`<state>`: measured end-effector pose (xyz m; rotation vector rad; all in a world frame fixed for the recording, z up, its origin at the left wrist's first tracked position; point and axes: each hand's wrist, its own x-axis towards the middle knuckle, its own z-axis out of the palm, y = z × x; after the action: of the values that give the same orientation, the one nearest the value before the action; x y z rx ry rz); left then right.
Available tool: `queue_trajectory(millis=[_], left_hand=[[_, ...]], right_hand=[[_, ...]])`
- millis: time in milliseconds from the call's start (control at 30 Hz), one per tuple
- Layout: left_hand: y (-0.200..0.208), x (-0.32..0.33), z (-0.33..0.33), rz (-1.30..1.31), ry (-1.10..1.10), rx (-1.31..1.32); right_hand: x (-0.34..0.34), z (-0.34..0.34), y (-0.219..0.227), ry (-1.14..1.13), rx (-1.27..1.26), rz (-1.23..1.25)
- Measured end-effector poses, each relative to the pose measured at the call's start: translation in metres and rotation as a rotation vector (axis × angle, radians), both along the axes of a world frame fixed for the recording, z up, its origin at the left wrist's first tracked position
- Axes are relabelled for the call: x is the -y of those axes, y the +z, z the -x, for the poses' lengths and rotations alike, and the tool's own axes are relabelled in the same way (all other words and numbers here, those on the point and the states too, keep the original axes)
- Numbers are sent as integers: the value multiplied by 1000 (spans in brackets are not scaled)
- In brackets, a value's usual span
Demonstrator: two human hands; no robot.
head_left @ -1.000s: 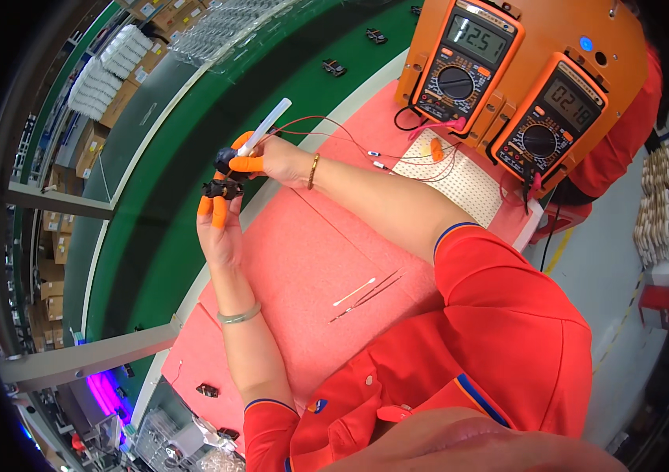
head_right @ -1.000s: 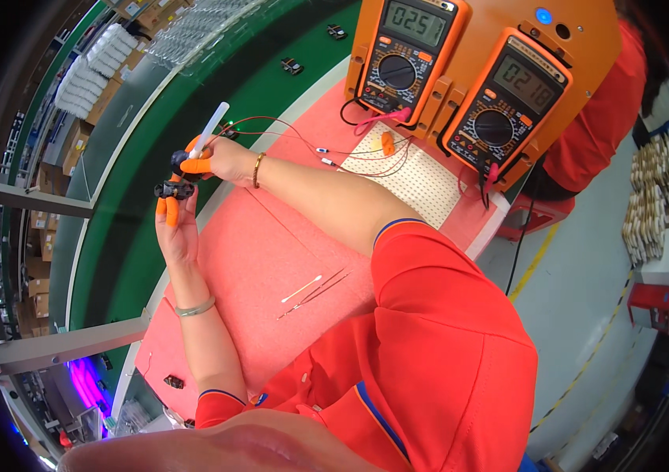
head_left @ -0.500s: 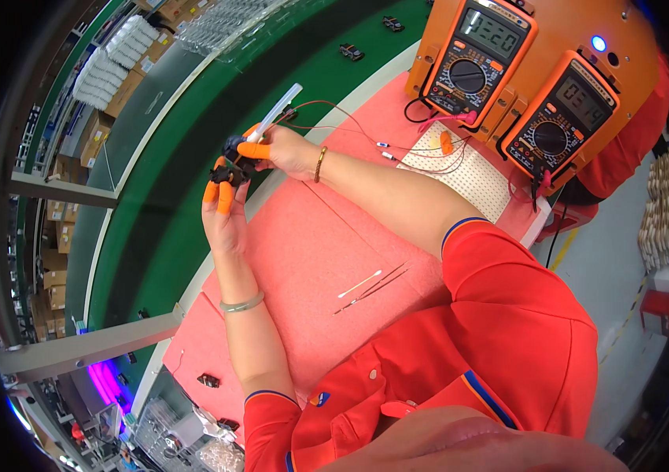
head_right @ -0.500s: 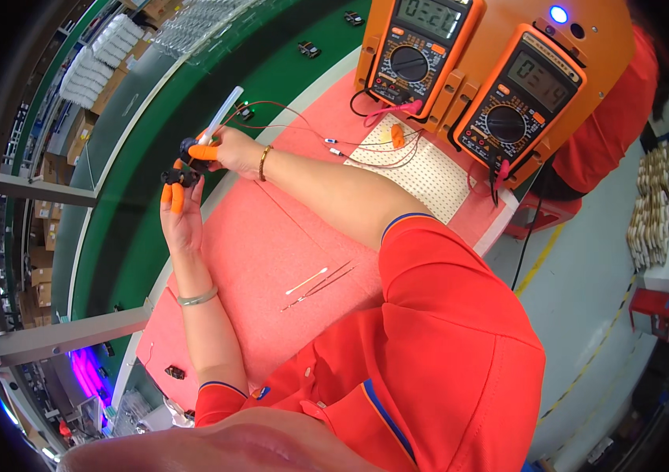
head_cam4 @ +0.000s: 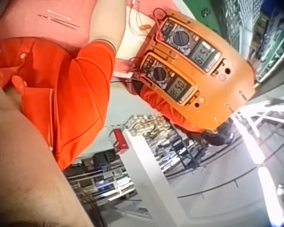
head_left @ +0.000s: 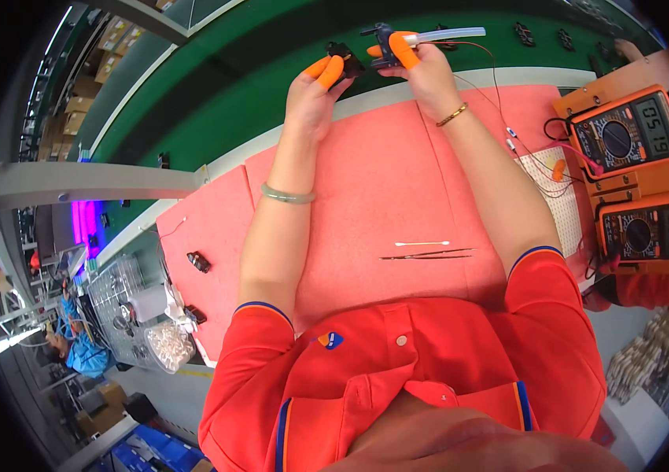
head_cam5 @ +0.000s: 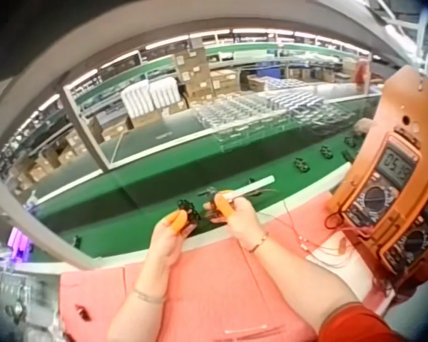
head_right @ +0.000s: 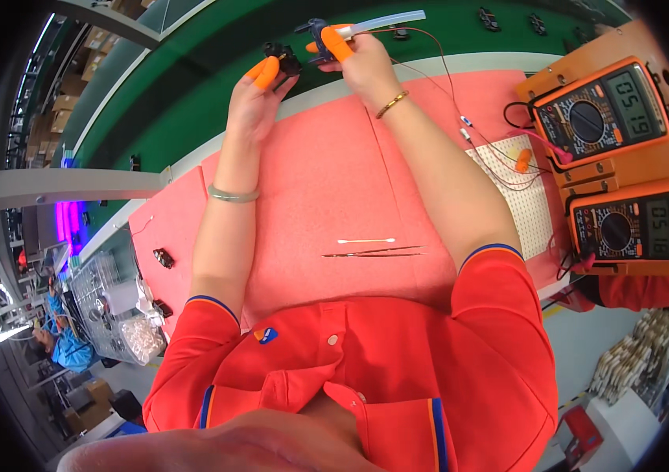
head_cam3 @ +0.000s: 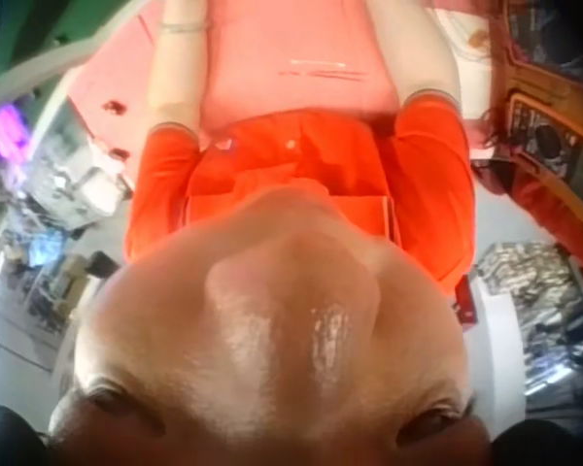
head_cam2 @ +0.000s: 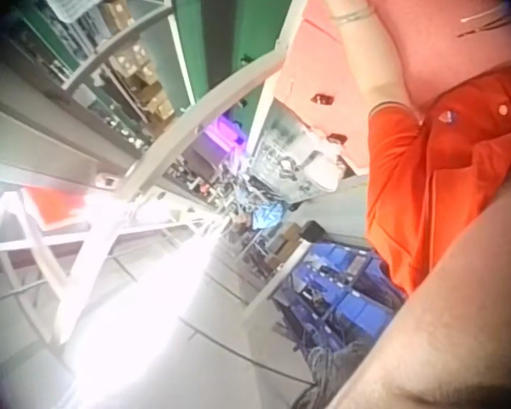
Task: Test electrical properties of components using multimeter probes at an assembly station.
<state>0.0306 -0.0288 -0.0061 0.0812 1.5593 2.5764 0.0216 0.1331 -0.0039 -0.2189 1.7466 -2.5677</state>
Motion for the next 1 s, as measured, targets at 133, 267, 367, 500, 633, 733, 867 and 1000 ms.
queue_trajectory(millis=[133, 267, 367, 500, 633, 733, 867, 1000], left_hand=[[-1, -5, -1, 203, 107, 27], [12, -17, -7, 554, 188, -91], [7, -5, 0, 399, 207, -148], [17, 0, 0, 76, 82, -253], [31, -7, -11, -71, -67, -276], [37, -11, -15, -148, -132, -250], [34, -14, -14, -381, -178, -132], [22, -12, -3, -596, -156, 47]], right_hand=[[8, -5, 0, -3, -92, -185], [5, 1, -11, -13, -216, -352], [1, 6, -3, -35, -256, -128], [-18, 16, -5, -136, -129, 72], [-21, 17, -9, -131, -54, 137], [-21, 18, -8, -125, -29, 147], [-24, 22, -13, -147, 9, 182], [-25, 27, -17, -177, 37, 198]])
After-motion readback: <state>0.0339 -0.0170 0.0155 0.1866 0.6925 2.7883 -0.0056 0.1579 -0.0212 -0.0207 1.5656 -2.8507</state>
